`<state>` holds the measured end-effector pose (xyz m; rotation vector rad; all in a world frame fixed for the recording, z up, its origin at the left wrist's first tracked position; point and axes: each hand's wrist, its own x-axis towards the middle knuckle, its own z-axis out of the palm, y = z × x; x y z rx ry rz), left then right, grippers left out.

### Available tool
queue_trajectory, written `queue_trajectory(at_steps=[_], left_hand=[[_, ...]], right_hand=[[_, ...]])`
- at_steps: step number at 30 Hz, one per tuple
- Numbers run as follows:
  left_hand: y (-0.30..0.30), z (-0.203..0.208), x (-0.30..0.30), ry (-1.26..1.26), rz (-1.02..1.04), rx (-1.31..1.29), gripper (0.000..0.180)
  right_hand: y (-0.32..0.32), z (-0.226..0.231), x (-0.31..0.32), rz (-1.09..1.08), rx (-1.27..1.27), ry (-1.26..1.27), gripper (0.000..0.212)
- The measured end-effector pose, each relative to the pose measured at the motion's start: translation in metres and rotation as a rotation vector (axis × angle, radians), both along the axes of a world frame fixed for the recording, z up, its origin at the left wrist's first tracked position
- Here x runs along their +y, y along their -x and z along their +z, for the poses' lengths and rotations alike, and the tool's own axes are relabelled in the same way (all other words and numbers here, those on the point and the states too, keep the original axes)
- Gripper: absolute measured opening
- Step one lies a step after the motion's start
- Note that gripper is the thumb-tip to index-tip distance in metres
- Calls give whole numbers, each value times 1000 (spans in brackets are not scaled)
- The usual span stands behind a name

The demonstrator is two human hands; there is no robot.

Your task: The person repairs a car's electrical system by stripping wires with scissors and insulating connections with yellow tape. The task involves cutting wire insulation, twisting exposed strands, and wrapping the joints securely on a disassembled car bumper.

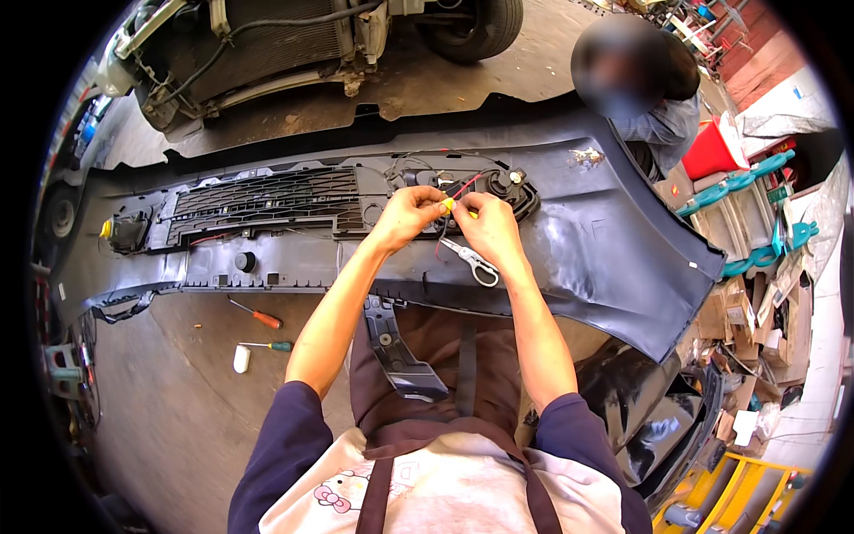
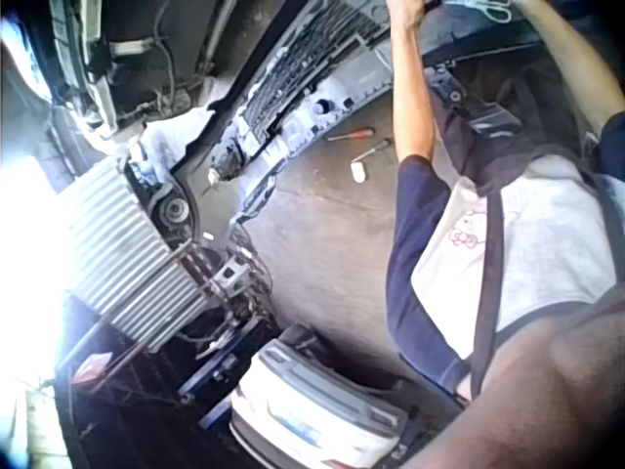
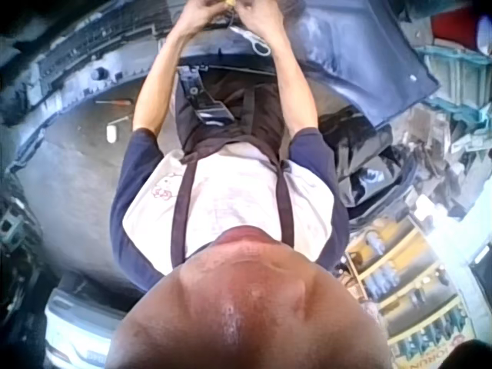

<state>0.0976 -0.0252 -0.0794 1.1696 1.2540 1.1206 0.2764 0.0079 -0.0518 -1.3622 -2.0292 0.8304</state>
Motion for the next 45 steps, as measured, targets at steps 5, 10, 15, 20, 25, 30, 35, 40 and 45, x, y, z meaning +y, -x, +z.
queue_trajectory(at_steps=[5, 10, 15, 20, 25, 30, 35, 40, 45], left_hand=[[11, -3, 4, 17, -73, 105, 30], [2, 12, 2, -9, -126, 435, 27], [12, 4, 5, 33, -234, 205, 24], [6, 27, -4, 109, -271, 208, 29], [-3, 14, -9, -280, -106, 676, 35], [-8, 4, -11, -482, 3, 781, 27], [-8, 0, -9, -660, 58, 831, 29], [-8, 3, -11, -641, 47, 880, 29], [-6, 4, -12, -622, 44, 897, 26]], right_hand=[[1, 7, -11, -21, 51, 81, 24], [-4, 7, -16, -66, 116, 176, 28], [-7, 6, -18, -54, 109, 117, 27], [-12, 4, -11, -64, 157, 217, 24], [-15, 5, 4, 12, 612, 712, 26], [-17, 11, 15, 73, 751, 939, 24], [-17, 16, 23, 95, 741, 992, 22], [-15, 16, 29, 83, 704, 1008, 20], [-15, 18, 33, 102, 661, 1017, 20]])
